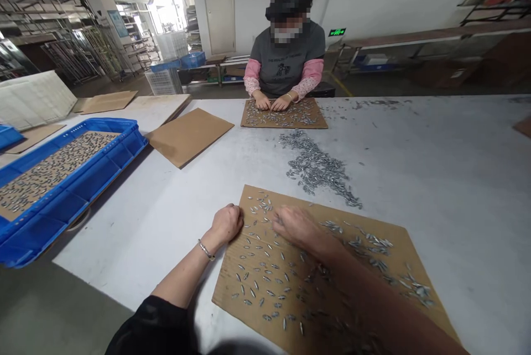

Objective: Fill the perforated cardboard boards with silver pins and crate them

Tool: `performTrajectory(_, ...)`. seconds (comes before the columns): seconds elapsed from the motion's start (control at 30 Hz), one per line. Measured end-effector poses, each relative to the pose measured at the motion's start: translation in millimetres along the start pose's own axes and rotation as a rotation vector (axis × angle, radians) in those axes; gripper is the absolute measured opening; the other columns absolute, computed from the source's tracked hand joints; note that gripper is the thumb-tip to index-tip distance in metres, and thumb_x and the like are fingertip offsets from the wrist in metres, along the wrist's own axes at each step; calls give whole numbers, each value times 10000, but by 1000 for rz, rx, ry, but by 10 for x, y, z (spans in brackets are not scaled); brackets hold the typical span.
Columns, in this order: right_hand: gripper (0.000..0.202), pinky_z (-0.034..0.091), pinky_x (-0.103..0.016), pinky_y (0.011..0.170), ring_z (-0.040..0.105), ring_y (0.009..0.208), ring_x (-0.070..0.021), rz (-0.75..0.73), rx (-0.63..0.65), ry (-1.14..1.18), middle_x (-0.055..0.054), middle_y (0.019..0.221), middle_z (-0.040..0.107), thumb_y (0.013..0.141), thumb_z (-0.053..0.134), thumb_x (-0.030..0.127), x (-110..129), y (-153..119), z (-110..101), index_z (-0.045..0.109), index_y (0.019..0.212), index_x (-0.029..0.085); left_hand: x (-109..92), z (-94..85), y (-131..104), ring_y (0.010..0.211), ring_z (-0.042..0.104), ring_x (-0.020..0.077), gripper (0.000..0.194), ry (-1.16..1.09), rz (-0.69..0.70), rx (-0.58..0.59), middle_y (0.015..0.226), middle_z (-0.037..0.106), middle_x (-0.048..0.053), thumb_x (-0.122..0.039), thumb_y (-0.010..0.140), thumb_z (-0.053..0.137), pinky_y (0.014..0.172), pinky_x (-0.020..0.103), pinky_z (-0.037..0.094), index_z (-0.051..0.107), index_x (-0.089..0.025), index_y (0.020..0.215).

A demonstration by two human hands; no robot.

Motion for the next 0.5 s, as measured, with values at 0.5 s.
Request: performTrajectory(0.5,193,302,-363,698,531,745,-208,-222,-143,-96,-102,853,671,860,563,50,-165,-726,594,653,784,202,-316,157,-650,884,675,200,178,-5,266,85,1042,711,84,-197,981,492,788,287,533,668,-189,1002)
Point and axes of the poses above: each hand's wrist, its own y-axis towards the middle knuckle, its own z-axis out of the palm, x = y × z, the point moved 2 cm from there along y, towards the middle knuckle
